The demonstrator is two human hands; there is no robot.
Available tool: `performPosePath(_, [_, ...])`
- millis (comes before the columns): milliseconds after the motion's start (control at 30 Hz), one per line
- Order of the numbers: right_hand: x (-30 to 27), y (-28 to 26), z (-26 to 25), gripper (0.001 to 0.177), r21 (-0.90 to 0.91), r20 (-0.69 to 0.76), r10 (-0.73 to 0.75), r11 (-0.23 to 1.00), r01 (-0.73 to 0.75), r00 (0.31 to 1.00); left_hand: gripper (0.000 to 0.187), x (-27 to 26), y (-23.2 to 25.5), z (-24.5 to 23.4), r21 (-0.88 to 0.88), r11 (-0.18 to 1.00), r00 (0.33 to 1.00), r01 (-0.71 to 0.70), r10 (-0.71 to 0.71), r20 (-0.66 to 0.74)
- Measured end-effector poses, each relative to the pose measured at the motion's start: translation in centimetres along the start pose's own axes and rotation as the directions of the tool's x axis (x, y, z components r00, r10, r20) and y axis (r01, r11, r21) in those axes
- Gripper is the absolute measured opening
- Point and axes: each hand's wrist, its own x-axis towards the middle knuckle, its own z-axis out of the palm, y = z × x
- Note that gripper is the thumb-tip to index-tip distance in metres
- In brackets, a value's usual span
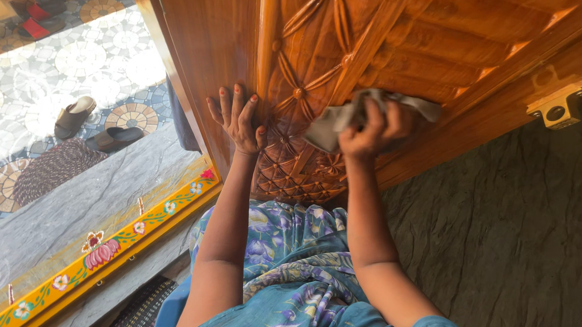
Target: The person cleans a carved wooden door with a cloth, wiping down the various sections and ornate details.
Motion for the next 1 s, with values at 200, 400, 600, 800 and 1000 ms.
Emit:
performPosePath(200, [-1.4,5.6,-3.0,0.023,-0.107,-0.144,0.217,0.967,-0.233,0.966,0.062,-0.3,-0.1,0.3,-0.005,1.000,1.000,0.002,-0.002,-0.017])
performPosePath(400, [-3.6,-1.5,1.6,0.052,0.053,0.182,0.343,0.933,-0.357,0.922,0.061,-0.2,0.1,0.2,-0.001,1.000,1.000,0.008,-0.008,-0.015])
performPosePath(600, [-6.5,-8.3,3.3,0.048,-0.132,0.616,-0.033,0.981,0.144,0.787,0.062,-0.1,0.2,0.2,-0.002,1.000,1.000,0.011,-0.011,-0.007])
performPosePath(800, [-12.3,0.1,1.9,0.058,-0.214,0.462,-0.130,0.944,0.252,0.877,0.057,-2.0,-1.6,0.2,0.058,0.998,0.997,-0.039,0.035,0.075])
performPosePath(1000, [-10.2,8.9,-3.8,0.059,-0.198,0.214,-0.106,0.969,0.149,0.971,0.053,-3.7,-2.9,0.6,0.108,0.992,0.992,-0.060,0.047,0.119])
